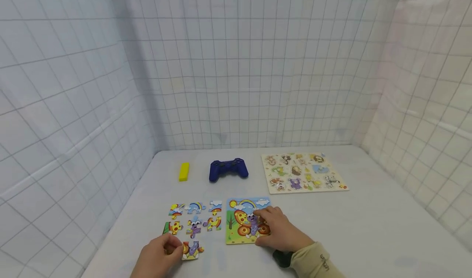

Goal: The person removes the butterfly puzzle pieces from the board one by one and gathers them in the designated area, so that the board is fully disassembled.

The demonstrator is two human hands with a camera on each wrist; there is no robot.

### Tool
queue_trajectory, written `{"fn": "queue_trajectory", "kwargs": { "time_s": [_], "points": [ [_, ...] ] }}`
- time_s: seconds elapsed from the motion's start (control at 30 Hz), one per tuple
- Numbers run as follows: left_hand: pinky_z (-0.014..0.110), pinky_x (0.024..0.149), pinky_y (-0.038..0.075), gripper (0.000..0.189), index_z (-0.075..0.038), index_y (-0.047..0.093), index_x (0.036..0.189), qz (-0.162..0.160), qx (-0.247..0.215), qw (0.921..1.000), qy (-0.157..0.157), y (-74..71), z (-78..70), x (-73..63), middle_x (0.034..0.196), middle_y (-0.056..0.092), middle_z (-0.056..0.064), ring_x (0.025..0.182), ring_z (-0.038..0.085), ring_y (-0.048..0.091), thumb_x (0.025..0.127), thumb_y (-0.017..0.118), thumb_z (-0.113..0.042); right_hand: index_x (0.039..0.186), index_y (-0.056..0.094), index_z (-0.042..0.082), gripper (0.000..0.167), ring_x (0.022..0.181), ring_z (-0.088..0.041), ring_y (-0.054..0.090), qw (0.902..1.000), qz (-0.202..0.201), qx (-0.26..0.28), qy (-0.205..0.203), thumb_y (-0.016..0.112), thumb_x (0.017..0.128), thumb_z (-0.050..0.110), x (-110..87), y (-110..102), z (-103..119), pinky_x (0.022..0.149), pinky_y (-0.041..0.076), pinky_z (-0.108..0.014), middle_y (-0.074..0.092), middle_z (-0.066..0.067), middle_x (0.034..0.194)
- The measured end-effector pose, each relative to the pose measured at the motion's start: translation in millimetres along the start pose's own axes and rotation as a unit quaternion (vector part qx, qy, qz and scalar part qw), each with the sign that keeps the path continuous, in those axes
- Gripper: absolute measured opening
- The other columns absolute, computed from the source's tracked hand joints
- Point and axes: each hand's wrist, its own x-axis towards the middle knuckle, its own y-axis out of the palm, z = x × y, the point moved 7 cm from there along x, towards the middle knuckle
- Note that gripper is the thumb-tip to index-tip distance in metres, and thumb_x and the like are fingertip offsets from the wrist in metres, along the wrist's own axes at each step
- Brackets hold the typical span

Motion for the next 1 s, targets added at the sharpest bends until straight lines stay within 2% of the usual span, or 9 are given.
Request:
{"fn": "queue_trajectory", "kwargs": {
  "time_s": [0.17,0.37,0.57,0.67,0.8,0.9,1.0],
  "points": [
    [0.029,0.063,0.041,0.019,-0.012,0.063,0.086,-0.014,0.055,0.9983,0.017,2.7,-8.5,1.0,0.073,0.058,-0.004,0.067,0.013,0.051,0.086,0.078,-0.023,0.148,0.053,0.016,0.076,0.116,-0.022,0.046,1.0000,0.005,0.003,0.007,0.085,0.083,0.040,-1.1,3.1,-0.9,0.099,0.044,-0.051,0.055,-0.001,0.130],
    [0.030,0.063,0.039,0.025,-0.013,0.063,0.086,-0.018,0.066,0.9975,0.019,2.9,-8.0,0.3,0.073,0.056,-0.004,0.067,0.014,0.048,0.086,0.081,-0.031,0.147,0.053,0.015,0.075,0.115,-0.021,0.045,1.0000,0.005,0.004,-0.001,0.084,0.083,0.038,-2.5,3.8,2.2,0.099,0.043,-0.052,0.055,-0.002,0.130],
    [0.032,0.062,0.036,0.028,-0.012,0.059,0.088,0.005,0.086,0.9957,0.033,8.6,-9.4,2.7,0.073,0.050,-0.001,0.067,0.015,0.045,0.090,0.079,-0.031,0.148,0.053,0.015,0.075,0.112,-0.019,0.044,1.0000,0.008,0.000,-0.003,0.084,0.084,0.038,-1.8,3.8,2.6,0.097,0.042,-0.050,0.055,0.000,0.126],
    [0.033,0.061,0.037,0.030,-0.012,0.054,0.091,0.017,0.119,0.9921,0.036,13.3,-10.8,1.9,0.079,0.048,0.001,0.067,0.016,0.046,0.093,0.076,-0.033,0.148,0.053,0.016,0.075,0.112,-0.019,0.044,1.0000,0.007,-0.002,-0.005,0.084,0.084,0.038,-1.0,3.4,1.8,0.097,0.042,-0.050,0.055,0.001,0.125],
    [0.036,0.061,0.039,0.033,-0.015,0.051,0.096,0.027,0.175,0.9841,0.014,19.3,-11.1,0.1,0.089,0.047,0.005,0.066,0.020,0.048,0.097,0.070,-0.042,0.148,0.053,0.017,0.075,0.113,-0.019,0.044,0.9999,0.006,-0.005,-0.007,0.084,0.084,0.039,0.0,2.8,1.0,0.098,0.042,-0.050,0.055,0.001,0.127],
    [0.034,0.059,0.039,0.035,-0.015,0.051,0.096,0.031,0.208,0.9776,0.001,23.7,-13.1,-0.1,0.091,0.046,0.007,0.061,0.020,0.049,0.097,0.069,-0.045,0.147,0.053,0.017,0.074,0.114,-0.020,0.045,0.9999,0.007,-0.005,-0.006,0.084,0.084,0.039,0.5,2.1,0.8,0.098,0.042,-0.051,0.055,0.001,0.128],
    [0.032,0.056,0.039,0.035,-0.015,0.052,0.094,0.029,0.225,0.9739,0.006,26.0,-15.8,-0.2,0.090,0.045,0.007,0.058,0.018,0.048,0.096,0.071,-0.044,0.147,0.054,0.018,0.073,0.114,-0.020,0.045,0.9999,0.007,-0.005,-0.007,0.084,0.084,0.039,1.2,2.0,0.4,0.098,0.043,-0.050,0.055,0.000,0.129]
  ]
}}
